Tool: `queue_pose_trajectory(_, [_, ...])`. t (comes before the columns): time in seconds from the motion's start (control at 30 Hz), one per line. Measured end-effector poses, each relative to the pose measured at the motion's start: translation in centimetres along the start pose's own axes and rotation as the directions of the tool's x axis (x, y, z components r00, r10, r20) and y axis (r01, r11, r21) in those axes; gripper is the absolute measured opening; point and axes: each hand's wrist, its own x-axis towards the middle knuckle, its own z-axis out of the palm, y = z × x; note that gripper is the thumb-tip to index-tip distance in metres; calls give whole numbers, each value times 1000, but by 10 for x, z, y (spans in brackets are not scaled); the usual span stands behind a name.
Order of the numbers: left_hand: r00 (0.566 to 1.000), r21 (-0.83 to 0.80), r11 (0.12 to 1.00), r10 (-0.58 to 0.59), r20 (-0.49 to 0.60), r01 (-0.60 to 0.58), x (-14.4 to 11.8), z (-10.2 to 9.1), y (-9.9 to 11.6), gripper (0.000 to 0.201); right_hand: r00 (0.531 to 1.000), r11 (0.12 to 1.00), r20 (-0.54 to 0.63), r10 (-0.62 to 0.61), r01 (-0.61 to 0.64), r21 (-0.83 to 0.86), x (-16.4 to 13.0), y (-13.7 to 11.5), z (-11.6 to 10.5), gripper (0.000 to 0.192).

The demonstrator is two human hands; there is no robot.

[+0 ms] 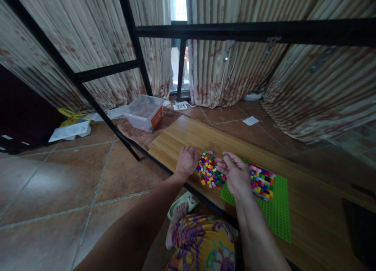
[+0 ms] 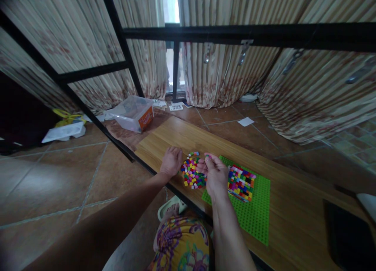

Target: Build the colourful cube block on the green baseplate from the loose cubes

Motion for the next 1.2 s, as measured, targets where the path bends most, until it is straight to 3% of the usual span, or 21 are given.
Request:
queue_pose_trajectory(0.17, [1000,9,1000,-6,7,6,0,1,0,25,1000,939,12,-7,10,-343,8,5,-12,40])
queue_pose_trajectory(0.33, [1000,5,1000,0,18,0,0,1,0,24,991,641,113,-75,135,-756,15,10,-17,38])
queue_pose_trajectory(0.47, [1000,0,1000,-3,17,3,0,0,0,24,973,430,162,-163,218,-876,19,11,-11,39])
queue_pose_trajectory(0.57, [1000,-4,1000,-6,20,6,0,0,0,24,963,369,150,-223,226,-901,20,9,-7,39])
queue_pose_trajectory(0.67, [1000,-4,1000,-16,21,16,0,0,0,23,963,431,116,-244,215,-877,20,7,-8,37])
queue_pose_trajectory(0.8, [1000,-3,1000,-8,25,8,1,1,-1,23,968,630,61,-243,205,-750,18,5,-16,36])
queue_pose_trajectory(0.97, [1000,-3,1000,-3,14,3,1,1,-2,25,974,857,-1,-225,197,-477,12,-8,-23,39])
queue_pose_trajectory(1.07, [1000,-4,1000,9,0,-9,1,1,-2,25,968,903,-50,-245,209,-374,10,-25,-31,39])
queue_pose_trajectory(1.2, [1000,6,1000,10,-10,-10,2,1,-3,27,940,891,-154,-303,222,-396,11,-52,-58,37])
